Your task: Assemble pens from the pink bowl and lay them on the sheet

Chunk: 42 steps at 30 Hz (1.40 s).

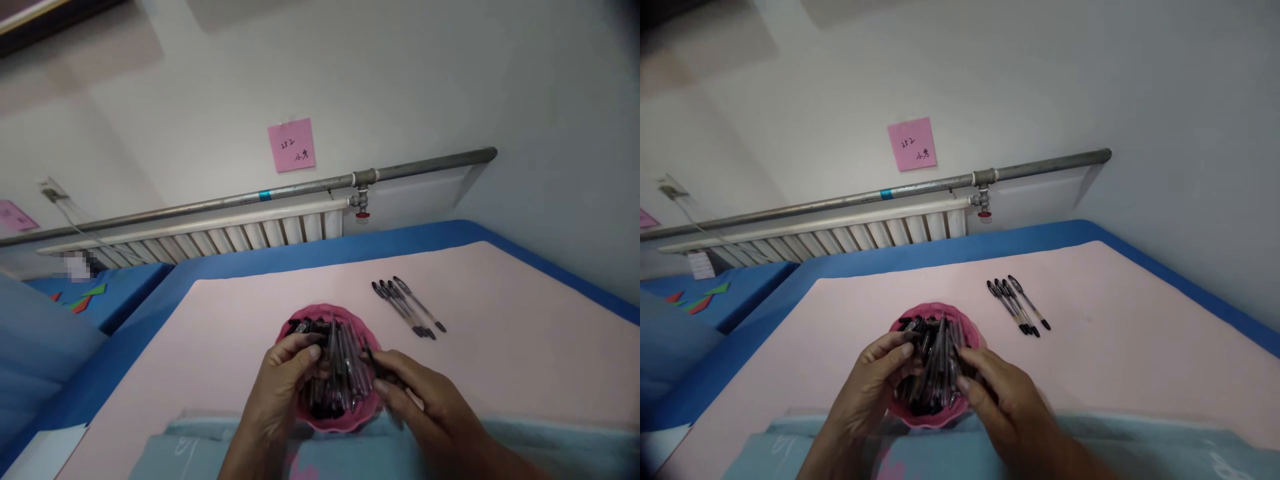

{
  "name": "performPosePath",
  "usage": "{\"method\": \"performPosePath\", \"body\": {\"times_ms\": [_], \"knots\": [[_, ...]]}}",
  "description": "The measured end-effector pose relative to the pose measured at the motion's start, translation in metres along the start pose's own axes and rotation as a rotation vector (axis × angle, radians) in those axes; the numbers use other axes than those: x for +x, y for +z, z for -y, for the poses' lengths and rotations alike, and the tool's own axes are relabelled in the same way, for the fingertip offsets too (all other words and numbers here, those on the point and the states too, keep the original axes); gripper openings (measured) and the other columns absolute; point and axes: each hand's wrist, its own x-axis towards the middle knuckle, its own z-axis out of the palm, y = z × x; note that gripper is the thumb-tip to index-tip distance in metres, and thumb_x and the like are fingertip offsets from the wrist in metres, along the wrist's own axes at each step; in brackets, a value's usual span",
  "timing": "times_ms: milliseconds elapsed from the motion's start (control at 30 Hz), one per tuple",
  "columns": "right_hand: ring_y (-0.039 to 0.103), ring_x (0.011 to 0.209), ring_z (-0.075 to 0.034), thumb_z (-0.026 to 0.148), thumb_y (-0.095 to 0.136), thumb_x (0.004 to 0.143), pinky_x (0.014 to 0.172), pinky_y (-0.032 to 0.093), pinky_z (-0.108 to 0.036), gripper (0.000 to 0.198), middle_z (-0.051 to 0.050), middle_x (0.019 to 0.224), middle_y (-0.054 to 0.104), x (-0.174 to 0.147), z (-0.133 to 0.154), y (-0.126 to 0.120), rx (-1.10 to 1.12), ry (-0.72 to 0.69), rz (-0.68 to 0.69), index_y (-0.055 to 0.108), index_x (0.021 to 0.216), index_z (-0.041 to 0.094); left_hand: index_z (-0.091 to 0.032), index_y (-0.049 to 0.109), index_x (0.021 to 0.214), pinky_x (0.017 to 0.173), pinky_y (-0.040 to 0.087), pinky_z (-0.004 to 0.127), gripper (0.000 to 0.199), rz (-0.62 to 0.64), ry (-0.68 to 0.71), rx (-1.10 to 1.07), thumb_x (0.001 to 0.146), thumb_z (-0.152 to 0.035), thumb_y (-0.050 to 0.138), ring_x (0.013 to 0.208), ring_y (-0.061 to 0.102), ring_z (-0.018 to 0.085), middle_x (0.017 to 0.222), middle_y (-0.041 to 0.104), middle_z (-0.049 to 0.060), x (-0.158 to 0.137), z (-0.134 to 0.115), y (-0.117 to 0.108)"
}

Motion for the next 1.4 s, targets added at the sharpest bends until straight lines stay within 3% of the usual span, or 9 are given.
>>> {"method": "performPosePath", "body": {"times_ms": [100, 233, 333, 433, 700, 933, 1100, 1300, 1400], "knots": [[0.062, 0.075, -0.019, 0.027, 0.052, 0.082, 0.064, 0.049, -0.028, 0.022, -0.005, 0.086, 0.067, 0.001, -0.001, 0.000, 0.051, 0.010, -0.015, 0.062, 0.100, 0.022, -0.013, 0.070, 0.079, 0.057, 0.049, 0.021, 0.023, 0.033, -0.011, -0.005, 0.060, -0.024, 0.077, 0.055, 0.060, 0.009, 0.068, 0.068, 0.002, -0.001, 0.000, -0.001], [0.058, 0.058, -0.014, 0.035, 0.055, 0.083, 0.048, 0.045, -0.023, 0.017, -0.001, 0.072, 0.063, 0.007, -0.004, -0.002, 0.467, 0.237, -0.215, 0.057, 0.094, 0.021, -0.013, 0.070, 0.081, 0.053, 0.046, 0.020, 0.018, 0.114, -0.067, 0.131, 0.065, -0.022, 0.072, 0.050, 0.058, 0.009, 0.063, 0.067, 0.002, -0.003, 0.007, -0.002], [0.056, 0.055, -0.013, 0.037, 0.061, 0.080, 0.043, 0.043, -0.022, 0.020, -0.001, 0.075, 0.062, 0.012, -0.006, -0.004, 0.763, 0.297, -0.390, 0.055, 0.090, 0.021, -0.013, 0.069, 0.083, 0.051, 0.043, 0.020, 0.017, 0.187, -0.106, 0.217, 0.068, -0.022, 0.068, 0.047, 0.057, 0.009, 0.056, 0.064, 0.002, -0.005, 0.012, 0.000], [0.058, 0.057, -0.013, 0.036, 0.065, 0.077, 0.044, 0.044, -0.023, 0.021, -0.002, 0.078, 0.064, 0.014, -0.006, -0.005, 0.870, 0.314, -0.398, 0.056, 0.088, 0.022, -0.012, 0.068, 0.083, 0.052, 0.042, 0.020, 0.016, 0.213, -0.107, 0.230, 0.070, -0.022, 0.067, 0.048, 0.058, 0.010, 0.055, 0.065, 0.003, -0.006, 0.015, 0.001], [0.056, 0.047, -0.014, 0.041, 0.062, 0.079, 0.044, 0.043, -0.025, 0.026, 0.000, 0.063, 0.061, 0.008, 0.000, -0.001, 0.749, 0.339, -0.299, 0.053, 0.090, 0.020, -0.012, 0.062, 0.078, 0.054, 0.046, 0.023, 0.015, 0.259, -0.135, 0.140, 0.068, -0.020, 0.069, 0.050, 0.060, 0.011, 0.062, 0.067, 0.004, -0.006, 0.025, 0.006], [0.055, 0.048, -0.013, 0.040, 0.061, 0.080, 0.043, 0.041, -0.025, 0.023, -0.001, 0.066, 0.062, 0.007, -0.007, 0.000, 0.733, 0.324, -0.294, 0.054, 0.091, 0.021, -0.012, 0.058, 0.074, 0.050, 0.047, 0.024, 0.019, 0.264, -0.171, 0.037, 0.063, -0.019, 0.072, 0.049, 0.060, 0.012, 0.060, 0.066, 0.003, -0.006, 0.023, 0.010], [0.056, 0.051, -0.014, 0.038, 0.063, 0.079, 0.047, 0.044, -0.027, 0.021, -0.001, 0.067, 0.063, 0.005, -0.005, 0.001, 0.709, 0.262, -0.282, 0.056, 0.089, 0.020, -0.013, 0.057, 0.073, 0.050, 0.046, 0.023, 0.020, 0.234, -0.156, 0.079, 0.062, -0.019, 0.073, 0.048, 0.059, 0.012, 0.061, 0.066, 0.003, -0.004, 0.026, 0.009], [0.051, 0.042, -0.010, 0.035, 0.066, 0.077, 0.039, 0.039, -0.022, 0.020, 0.003, 0.056, 0.059, 0.007, -0.001, 0.002, 0.736, 0.341, -0.334, 0.054, 0.075, 0.019, -0.014, 0.057, 0.074, 0.051, 0.043, 0.019, 0.023, 0.192, -0.051, 0.153, 0.060, -0.018, 0.075, 0.048, 0.057, 0.008, 0.057, 0.062, -0.003, -0.002, 0.028, 0.009], [0.051, 0.041, -0.010, 0.036, 0.066, 0.076, 0.038, 0.038, -0.022, 0.022, 0.002, 0.055, 0.060, 0.008, -0.002, 0.003, 0.743, 0.345, -0.337, 0.054, 0.076, 0.019, -0.015, 0.056, 0.080, 0.045, 0.042, 0.019, 0.024, 0.198, -0.084, 0.156, 0.066, -0.027, 0.072, 0.043, 0.055, 0.009, 0.054, 0.060, -0.003, -0.003, 0.027, 0.011]]}}
